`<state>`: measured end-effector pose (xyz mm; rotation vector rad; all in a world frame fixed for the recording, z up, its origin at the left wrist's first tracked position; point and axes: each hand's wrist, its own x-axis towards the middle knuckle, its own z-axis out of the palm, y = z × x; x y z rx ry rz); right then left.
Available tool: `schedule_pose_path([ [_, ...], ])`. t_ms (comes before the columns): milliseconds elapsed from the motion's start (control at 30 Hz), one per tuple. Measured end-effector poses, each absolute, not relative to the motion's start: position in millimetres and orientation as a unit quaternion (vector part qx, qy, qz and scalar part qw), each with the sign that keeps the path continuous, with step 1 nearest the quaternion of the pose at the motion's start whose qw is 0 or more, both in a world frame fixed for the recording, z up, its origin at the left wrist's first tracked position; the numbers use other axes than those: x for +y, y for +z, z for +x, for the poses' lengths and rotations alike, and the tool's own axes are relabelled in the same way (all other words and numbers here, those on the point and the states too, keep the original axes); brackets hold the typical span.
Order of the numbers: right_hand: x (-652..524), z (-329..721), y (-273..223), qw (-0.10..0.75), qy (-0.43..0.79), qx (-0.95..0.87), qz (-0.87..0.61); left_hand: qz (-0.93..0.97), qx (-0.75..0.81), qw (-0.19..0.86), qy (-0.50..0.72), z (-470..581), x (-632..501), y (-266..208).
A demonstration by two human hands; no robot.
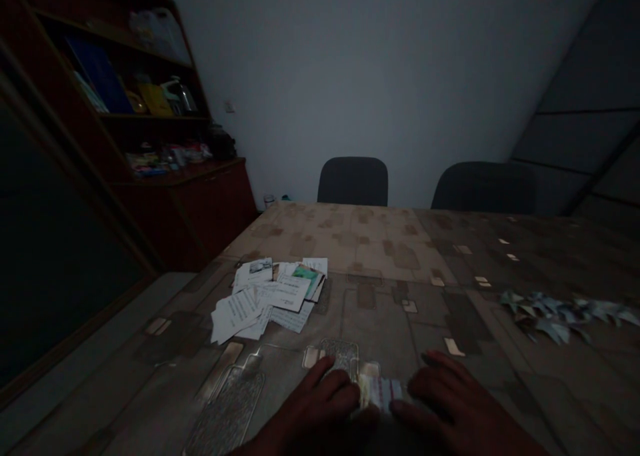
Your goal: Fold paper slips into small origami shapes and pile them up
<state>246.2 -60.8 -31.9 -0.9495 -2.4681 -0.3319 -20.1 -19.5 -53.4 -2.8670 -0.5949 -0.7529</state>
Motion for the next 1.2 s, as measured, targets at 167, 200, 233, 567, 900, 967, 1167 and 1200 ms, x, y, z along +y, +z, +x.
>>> schedule_pose_path([
  [167, -58, 233, -49, 0.248, -0.108, -0.894, -0.356, -0.945, -0.208, 0.066, -0.245, -15, -18, -50],
  [200, -58, 230, -51, 0.25, -0.087, -0.89, -0.37, -0.945, -0.211, 0.06, -0.241, -16, -18, -49],
  [233, -57, 228, -52, 0.255, -0.07, -0.886, -0.382, -0.946, -0.212, 0.055, -0.24, -17, -19, -47],
  [567, -70, 243, -11, 0.211, -0.077, -0.914, -0.338, -0.926, -0.266, -0.025, -0.266, -38, -22, -48],
  [900, -61, 240, -30, 0.236, -0.026, -0.9, -0.366, -0.932, -0.189, -0.03, -0.309, -35, -9, -38],
  [967, -61, 242, -28, 0.235, -0.015, -0.903, -0.36, -0.939, -0.192, -0.06, -0.278, -28, -6, -28],
  [1167, -65, 243, -5, 0.295, -0.005, -0.872, -0.391, -0.946, -0.268, -0.137, -0.115, -4, -2, -12],
  [1200, -65, 241, -4, 0.313, -0.015, -0.866, -0.39, -0.943, -0.281, -0.14, -0.108, -2, -2, -13],
])
